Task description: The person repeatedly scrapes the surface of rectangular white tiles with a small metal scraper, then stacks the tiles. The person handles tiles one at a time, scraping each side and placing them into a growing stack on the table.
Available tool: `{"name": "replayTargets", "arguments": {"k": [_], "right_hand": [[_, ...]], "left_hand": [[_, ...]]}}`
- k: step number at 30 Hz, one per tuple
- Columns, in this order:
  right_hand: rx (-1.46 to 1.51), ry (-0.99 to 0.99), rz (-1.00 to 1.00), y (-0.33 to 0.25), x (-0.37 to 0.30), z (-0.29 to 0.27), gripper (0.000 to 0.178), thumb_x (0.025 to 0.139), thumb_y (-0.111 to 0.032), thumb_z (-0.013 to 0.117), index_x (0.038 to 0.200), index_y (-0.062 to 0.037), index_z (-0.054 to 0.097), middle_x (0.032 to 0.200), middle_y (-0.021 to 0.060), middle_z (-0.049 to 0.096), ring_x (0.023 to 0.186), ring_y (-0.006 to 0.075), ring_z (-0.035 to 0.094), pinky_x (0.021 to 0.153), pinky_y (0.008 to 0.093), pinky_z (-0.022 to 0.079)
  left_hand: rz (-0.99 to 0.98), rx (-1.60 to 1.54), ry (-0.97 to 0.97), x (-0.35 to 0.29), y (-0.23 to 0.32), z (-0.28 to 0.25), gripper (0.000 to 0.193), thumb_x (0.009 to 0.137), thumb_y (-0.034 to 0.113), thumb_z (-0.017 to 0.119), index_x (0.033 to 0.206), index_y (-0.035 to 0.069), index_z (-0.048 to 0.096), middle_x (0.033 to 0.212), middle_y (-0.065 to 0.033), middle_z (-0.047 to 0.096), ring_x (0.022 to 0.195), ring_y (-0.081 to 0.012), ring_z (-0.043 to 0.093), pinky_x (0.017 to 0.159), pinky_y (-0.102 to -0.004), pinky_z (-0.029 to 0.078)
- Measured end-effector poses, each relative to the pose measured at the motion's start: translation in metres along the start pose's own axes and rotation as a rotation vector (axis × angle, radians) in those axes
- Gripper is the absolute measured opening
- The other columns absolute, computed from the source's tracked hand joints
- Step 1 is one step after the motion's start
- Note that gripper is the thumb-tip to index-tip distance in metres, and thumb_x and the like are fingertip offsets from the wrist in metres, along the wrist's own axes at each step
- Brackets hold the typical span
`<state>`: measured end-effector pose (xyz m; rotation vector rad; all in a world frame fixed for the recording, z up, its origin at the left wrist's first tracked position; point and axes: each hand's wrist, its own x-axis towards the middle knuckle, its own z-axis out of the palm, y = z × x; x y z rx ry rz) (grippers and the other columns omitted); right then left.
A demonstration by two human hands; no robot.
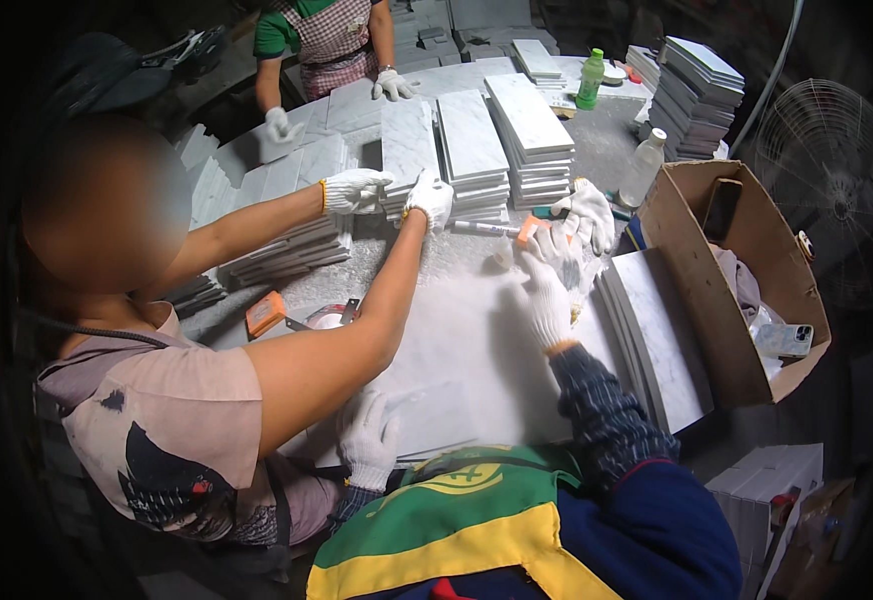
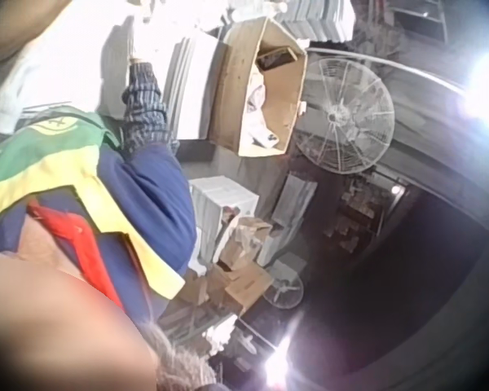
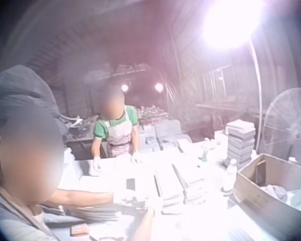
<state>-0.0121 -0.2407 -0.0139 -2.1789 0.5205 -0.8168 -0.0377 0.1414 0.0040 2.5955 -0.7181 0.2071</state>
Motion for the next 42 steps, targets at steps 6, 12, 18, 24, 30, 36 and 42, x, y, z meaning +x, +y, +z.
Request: {"name": "replayTargets", "arguments": {"k": [6,12,18,24,30,36,42], "right_hand": [[0.166,-0.666,-0.009,-0.035,-0.085,-0.035,0.058,0.096,-0.028,0.080,0.148,-0.0108,0.062,0.111,0.0123,0.076,0.097,0.0242,0.073,0.090,0.0373,0.059],[0.171,-0.817,-0.039,-0.053,-0.089,-0.024,0.062,0.104,-0.037,0.066,0.157,-0.0093,0.048,0.129,0.0222,0.071,0.113,0.0422,0.070,0.097,0.0456,0.057],[0.072,-0.847,-0.303,-0.072,-0.096,-0.006,0.053,0.101,-0.030,0.068,0.150,-0.0145,0.056,0.129,0.0190,0.062,0.105,0.0436,0.068,0.089,0.0492,0.058],[0.027,-0.915,-0.313,-0.095,-0.102,-0.027,0.055,0.091,-0.016,0.073,0.145,-0.0144,0.061,0.128,0.0191,0.063,0.105,0.0421,0.068,0.089,0.0476,0.058],[0.053,-0.985,-0.225,-0.096,-0.119,-0.042,0.058,0.087,-0.008,0.074,0.143,-0.0115,0.063,0.123,0.0198,0.064,0.105,0.0403,0.068,0.089,0.0463,0.058],[0.266,-0.908,-0.008,-0.086,-0.147,-0.045,0.050,0.090,-0.010,0.073,0.140,-0.0057,0.066,0.124,0.0196,0.067,0.109,0.0366,0.068,0.096,0.0418,0.056],[0.513,-0.935,0.347,-0.088,-0.157,-0.048,0.044,0.098,-0.016,0.070,0.138,0.0023,0.067,0.128,0.0176,0.072,0.116,0.0249,0.069,0.103,0.0356,0.053]], "left_hand": [[-0.034,-0.093,-0.041,0.005,0.009,-0.009,0.047,0.089,0.028,0.075,0.131,0.006,0.072,0.135,-0.0172,0.069,0.127,-0.0401,0.062,0.112,-0.0536,0.045],[-0.180,-0.339,0.020,-0.014,0.009,-0.008,0.044,0.094,0.018,0.073,0.136,0.004,0.071,0.132,-0.0220,0.071,0.126,-0.0408,0.064,0.114,-0.0462,0.047],[-0.452,-0.508,0.193,-0.103,0.007,-0.021,0.019,0.100,0.006,0.066,0.116,-0.002,0.072,0.120,-0.0159,0.071,0.113,-0.0293,0.068,0.103,-0.0412,0.053],[-1.156,-1.749,-0.089,-0.139,0.001,-0.004,0.041,0.115,0.022,0.048,0.150,0.000,0.046,0.149,-0.0180,0.057,0.132,-0.0329,0.060,0.112,-0.0474,0.051],[-1.076,-2.067,-0.061,-0.130,0.014,0.015,0.022,0.111,0.026,0.060,0.124,0.009,0.065,0.134,-0.0114,0.065,0.127,-0.0310,0.063,0.114,-0.0508,0.050],[-1.285,-1.909,0.013,-0.110,0.033,0.009,0.040,0.112,0.033,0.055,0.142,0.006,0.052,0.142,-0.0140,0.056,0.140,-0.0292,0.050,0.120,-0.0476,0.044],[-1.235,-1.928,0.088,-0.094,0.051,0.000,0.039,0.105,0.024,0.069,0.138,0.009,0.058,0.131,-0.0075,0.069,0.125,-0.0257,0.064,0.107,-0.0437,0.054]]}}
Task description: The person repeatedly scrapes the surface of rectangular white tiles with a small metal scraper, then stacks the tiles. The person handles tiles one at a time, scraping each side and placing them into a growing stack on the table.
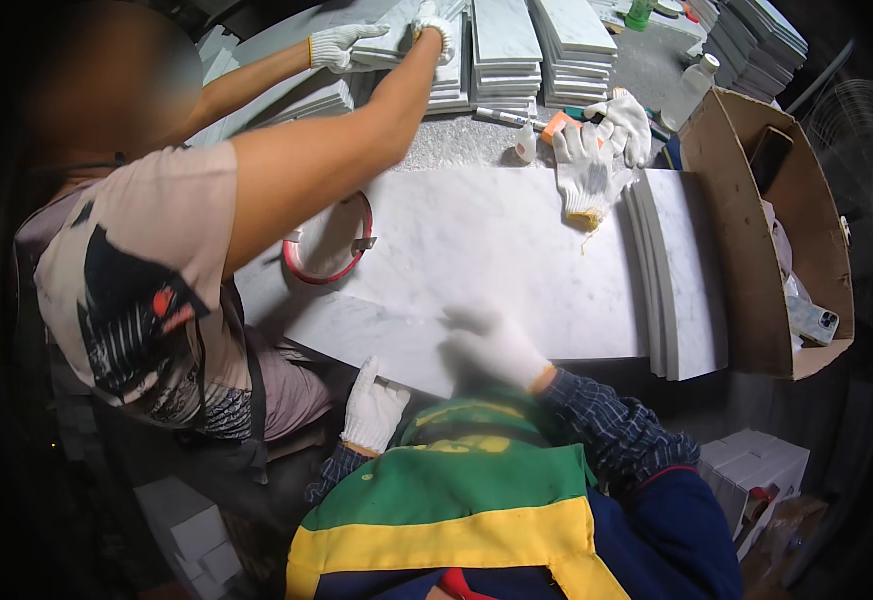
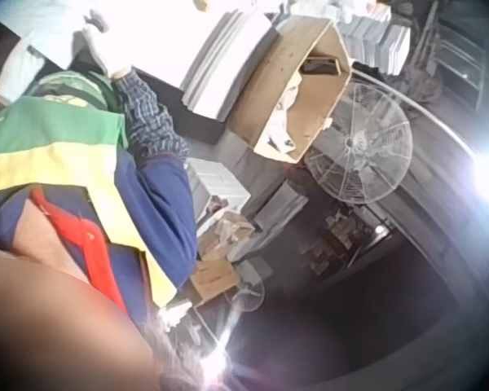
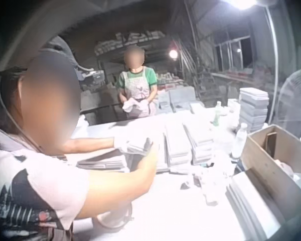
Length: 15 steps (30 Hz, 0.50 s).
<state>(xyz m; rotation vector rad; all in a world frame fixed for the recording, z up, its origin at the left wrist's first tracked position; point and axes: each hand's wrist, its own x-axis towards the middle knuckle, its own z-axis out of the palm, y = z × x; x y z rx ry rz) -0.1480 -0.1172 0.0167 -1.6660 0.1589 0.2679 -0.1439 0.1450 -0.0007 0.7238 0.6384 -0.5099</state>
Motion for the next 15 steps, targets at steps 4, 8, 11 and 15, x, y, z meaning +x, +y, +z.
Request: {"name": "replayTargets", "arguments": {"k": [4,8,11,15], "right_hand": [[0.142,-0.022,0.053,-0.006,-0.004,0.001,0.044,0.102,-0.018,0.068,0.139,0.0049,0.066,0.126,0.0125,0.075,0.112,0.0159,0.068,0.100,0.0306,0.054],[0.318,-0.029,0.155,-0.015,-0.009,-0.002,0.043,0.102,-0.018,0.068,0.139,0.0033,0.067,0.122,0.0078,0.076,0.104,0.0106,0.068,0.092,0.0256,0.055],[0.426,-0.034,0.183,-0.023,-0.010,-0.006,0.044,0.102,-0.020,0.070,0.140,0.0021,0.067,0.121,0.0070,0.076,0.099,0.0084,0.068,0.085,0.0232,0.054],[0.427,-0.027,0.206,-0.032,-0.003,-0.010,0.046,0.101,-0.022,0.071,0.140,0.0025,0.067,0.116,0.0062,0.077,0.087,0.0076,0.065,0.076,0.0221,0.051]], "left_hand": [[0.016,0.010,0.021,-0.002,0.003,-0.001,0.039,0.104,0.023,0.069,0.138,0.008,0.058,0.135,-0.0081,0.068,0.121,-0.0241,0.067,0.102,-0.0400,0.057],[0.015,-0.002,-0.013,-0.001,0.004,-0.008,0.042,0.105,0.024,0.067,0.142,0.006,0.057,0.141,-0.0102,0.066,0.125,-0.0257,0.066,0.106,-0.0419,0.057],[-0.041,-0.039,-0.087,0.006,0.006,-0.010,0.047,0.106,0.025,0.065,0.147,0.004,0.054,0.145,-0.0122,0.064,0.132,-0.0286,0.062,0.113,-0.0460,0.052],[-0.034,0.015,-0.143,0.014,0.005,-0.009,0.053,0.106,0.027,0.064,0.151,0.002,0.051,0.151,-0.0141,0.061,0.139,-0.0306,0.057,0.119,-0.0485,0.046]]}}
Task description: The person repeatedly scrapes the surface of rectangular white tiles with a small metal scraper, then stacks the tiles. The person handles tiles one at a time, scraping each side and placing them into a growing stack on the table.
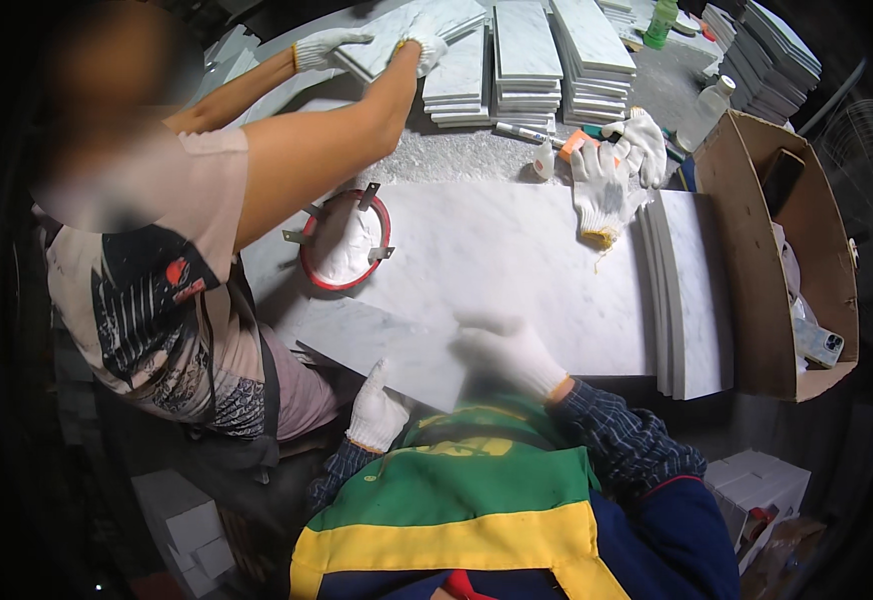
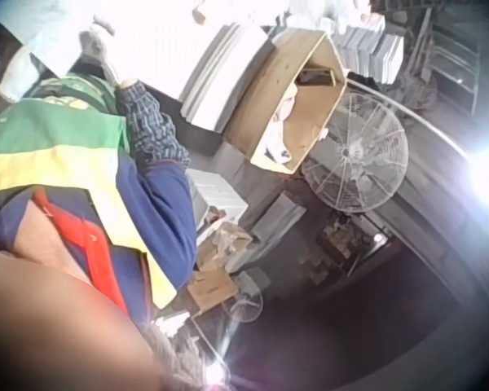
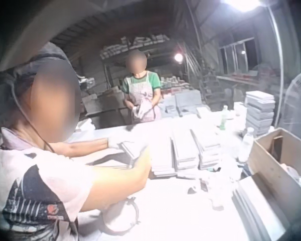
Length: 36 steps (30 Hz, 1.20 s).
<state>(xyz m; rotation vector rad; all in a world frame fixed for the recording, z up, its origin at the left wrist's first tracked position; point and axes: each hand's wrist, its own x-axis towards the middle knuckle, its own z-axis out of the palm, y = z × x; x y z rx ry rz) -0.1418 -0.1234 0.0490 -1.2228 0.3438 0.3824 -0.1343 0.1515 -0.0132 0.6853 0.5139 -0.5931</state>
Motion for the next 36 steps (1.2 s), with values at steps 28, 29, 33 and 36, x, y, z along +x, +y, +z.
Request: {"name": "replayTargets", "arguments": {"k": [28,29,33,36], "right_hand": [[0.210,-0.075,-0.032,-0.042,0.054,-0.014,0.038,0.101,-0.010,0.069,0.133,0.0083,0.067,0.111,0.0133,0.074,0.081,0.0122,0.065,0.069,0.0261,0.051],[0.235,-0.074,-0.038,-0.040,0.055,-0.015,0.037,0.101,-0.010,0.069,0.133,0.0084,0.067,0.110,0.0133,0.074,0.081,0.0125,0.065,0.069,0.0263,0.051],[0.304,-0.046,-0.057,-0.034,0.063,-0.015,0.034,0.100,-0.009,0.068,0.130,0.0085,0.067,0.108,0.0131,0.074,0.079,0.0132,0.064,0.069,0.0270,0.051],[0.314,-0.013,-0.047,-0.028,0.071,-0.016,0.032,0.101,-0.010,0.068,0.128,0.0073,0.069,0.107,0.0123,0.074,0.079,0.0132,0.063,0.069,0.0277,0.050]], "left_hand": [[0.144,0.003,-0.155,-0.001,0.012,0.039,0.050,0.111,0.029,0.056,0.152,0.001,0.048,0.154,-0.0152,0.057,0.140,-0.0310,0.057,0.120,-0.0480,0.045],[0.161,0.017,-0.159,-0.002,0.013,0.042,0.049,0.111,0.028,0.056,0.152,0.000,0.048,0.153,-0.0153,0.057,0.139,-0.0315,0.057,0.120,-0.0490,0.045],[0.214,0.032,-0.144,-0.010,0.029,0.058,0.047,0.110,0.022,0.058,0.150,0.000,0.049,0.147,-0.0146,0.060,0.134,-0.0310,0.060,0.113,-0.0496,0.051],[0.329,0.124,-0.066,-0.012,0.054,0.064,0.045,0.108,0.018,0.060,0.148,0.000,0.050,0.141,-0.0127,0.062,0.127,-0.0284,0.064,0.105,-0.0464,0.056]]}}
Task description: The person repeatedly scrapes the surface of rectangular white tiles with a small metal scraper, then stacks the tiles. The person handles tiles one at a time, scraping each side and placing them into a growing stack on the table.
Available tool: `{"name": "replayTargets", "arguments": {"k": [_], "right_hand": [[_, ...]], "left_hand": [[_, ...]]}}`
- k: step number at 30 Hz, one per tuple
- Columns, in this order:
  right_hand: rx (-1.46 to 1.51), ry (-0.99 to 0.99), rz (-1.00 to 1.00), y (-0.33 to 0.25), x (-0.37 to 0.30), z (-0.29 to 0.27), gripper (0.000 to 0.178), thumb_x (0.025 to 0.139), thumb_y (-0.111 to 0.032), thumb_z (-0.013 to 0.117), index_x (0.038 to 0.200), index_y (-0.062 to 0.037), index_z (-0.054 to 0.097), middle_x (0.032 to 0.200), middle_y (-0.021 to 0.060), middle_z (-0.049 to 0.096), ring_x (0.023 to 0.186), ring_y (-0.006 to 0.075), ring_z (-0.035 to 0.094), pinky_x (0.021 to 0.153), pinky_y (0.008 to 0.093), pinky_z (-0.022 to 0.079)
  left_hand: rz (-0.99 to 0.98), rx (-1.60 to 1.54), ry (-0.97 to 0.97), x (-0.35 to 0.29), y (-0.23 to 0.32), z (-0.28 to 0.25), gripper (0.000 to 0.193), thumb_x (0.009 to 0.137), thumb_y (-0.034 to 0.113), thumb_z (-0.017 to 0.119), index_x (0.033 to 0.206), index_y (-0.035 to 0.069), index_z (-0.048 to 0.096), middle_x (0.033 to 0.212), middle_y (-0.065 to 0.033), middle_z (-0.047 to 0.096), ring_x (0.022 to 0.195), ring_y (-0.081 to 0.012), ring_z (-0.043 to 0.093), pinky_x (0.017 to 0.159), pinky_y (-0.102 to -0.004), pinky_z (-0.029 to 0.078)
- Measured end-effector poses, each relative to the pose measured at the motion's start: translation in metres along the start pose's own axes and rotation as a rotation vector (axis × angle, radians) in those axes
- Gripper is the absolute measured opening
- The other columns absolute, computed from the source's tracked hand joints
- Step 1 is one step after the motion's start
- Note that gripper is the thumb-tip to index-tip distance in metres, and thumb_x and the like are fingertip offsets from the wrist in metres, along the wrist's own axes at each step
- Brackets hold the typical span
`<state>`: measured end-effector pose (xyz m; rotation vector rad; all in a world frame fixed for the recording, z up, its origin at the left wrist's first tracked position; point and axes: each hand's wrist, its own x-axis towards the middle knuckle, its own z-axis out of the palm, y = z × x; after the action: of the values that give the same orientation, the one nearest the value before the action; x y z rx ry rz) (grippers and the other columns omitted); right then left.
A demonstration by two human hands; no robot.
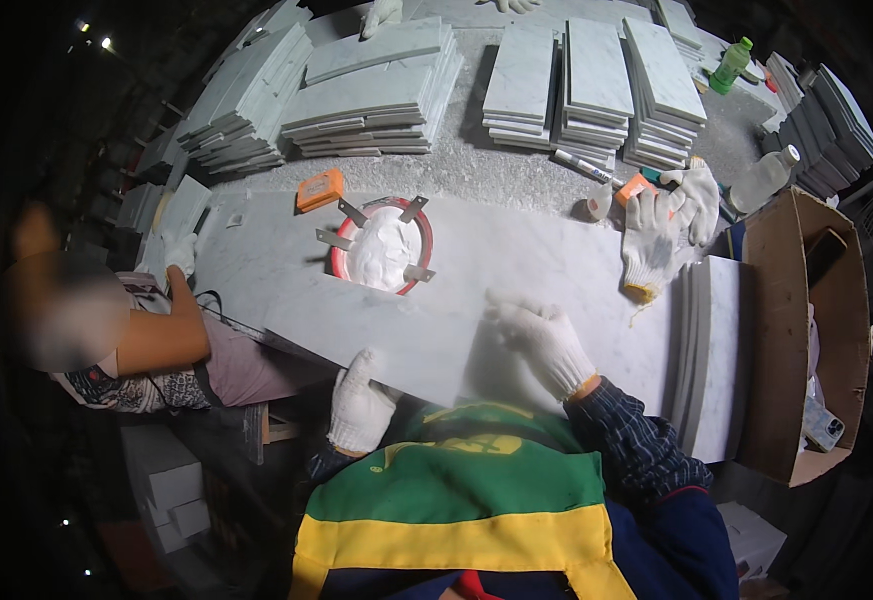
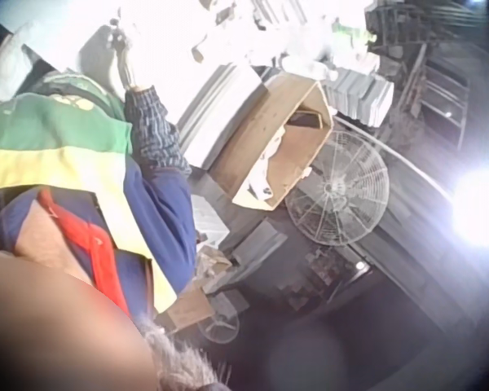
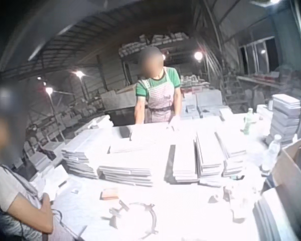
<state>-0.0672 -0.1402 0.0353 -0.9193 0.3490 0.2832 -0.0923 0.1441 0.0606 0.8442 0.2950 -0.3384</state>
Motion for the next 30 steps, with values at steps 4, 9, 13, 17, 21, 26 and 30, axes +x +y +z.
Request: {"name": "replayTargets", "arguments": {"k": [4,9,13,17,21,26,30], "right_hand": [[-0.012,-0.015,-0.014,0.010,0.009,-0.006,0.031,0.101,-0.011,0.069,0.127,0.0038,0.071,0.108,0.0106,0.073,0.078,0.0127,0.063,0.070,0.0283,0.051],[-0.155,0.002,0.005,0.020,0.016,-0.011,0.033,0.102,-0.015,0.070,0.130,0.0016,0.071,0.108,0.0089,0.073,0.079,0.0122,0.063,0.073,0.0291,0.053],[-0.291,-0.036,0.038,0.017,0.021,-0.002,0.042,0.104,-0.021,0.069,0.140,0.0017,0.066,0.110,0.0084,0.073,0.082,0.0114,0.063,0.076,0.0288,0.054],[-0.638,-0.122,-0.146,0.010,0.032,0.017,0.054,0.109,-0.031,0.062,0.156,-0.0047,0.054,0.113,0.0102,0.074,0.087,0.0118,0.064,0.082,0.0297,0.055],[-0.821,-0.174,-0.388,0.005,0.050,0.038,0.059,0.111,-0.039,0.056,0.161,-0.0109,0.047,0.123,0.0166,0.075,0.102,0.0250,0.072,0.095,0.0382,0.055],[-0.905,-0.225,-0.344,-0.004,0.071,0.062,0.047,0.110,-0.035,0.055,0.151,-0.0113,0.059,0.124,0.0162,0.077,0.112,0.0301,0.075,0.100,0.0362,0.056],[-1.142,-0.136,-0.314,-0.014,0.084,0.079,0.039,0.108,-0.034,0.057,0.138,-0.0110,0.068,0.118,0.0167,0.077,0.105,0.0341,0.075,0.092,0.0397,0.057]], "left_hand": [[0.117,0.275,0.121,0.026,0.047,-0.007,0.048,0.102,0.014,0.068,0.145,0.000,0.052,0.138,-0.0121,0.064,0.122,-0.0262,0.067,0.104,-0.0448,0.057],[0.401,0.800,0.045,0.071,0.120,-0.014,0.033,0.102,0.014,0.065,0.128,-0.007,0.066,0.122,-0.0124,0.072,0.113,-0.0210,0.070,0.100,-0.0333,0.053],[0.516,1.092,0.033,0.106,0.160,0.000,0.030,0.105,0.016,0.060,0.118,-0.009,0.072,0.106,-0.0119,0.077,0.096,-0.0152,0.067,0.087,-0.0327,0.053],[0.414,1.135,0.008,0.131,0.172,0.018,0.030,0.104,0.015,0.063,0.121,-0.009,0.070,0.111,-0.0100,0.075,0.098,-0.0155,0.067,0.092,-0.0305,0.053],[0.417,1.316,0.063,0.143,0.167,0.028,0.031,0.104,0.016,0.064,0.121,-0.010,0.069,0.111,-0.0095,0.076,0.097,-0.0148,0.067,0.090,-0.0309,0.053],[0.450,1.187,0.119,0.134,0.156,0.022,0.031,0.104,0.015,0.065,0.121,-0.011,0.069,0.111,-0.0095,0.076,0.097,-0.0149,0.067,0.089,-0.0320,0.053],[0.554,1.074,0.134,0.120,0.146,0.006,0.029,0.103,0.015,0.066,0.118,-0.010,0.070,0.108,-0.0120,0.078,0.096,-0.0155,0.069,0.087,-0.0334,0.054]]}}
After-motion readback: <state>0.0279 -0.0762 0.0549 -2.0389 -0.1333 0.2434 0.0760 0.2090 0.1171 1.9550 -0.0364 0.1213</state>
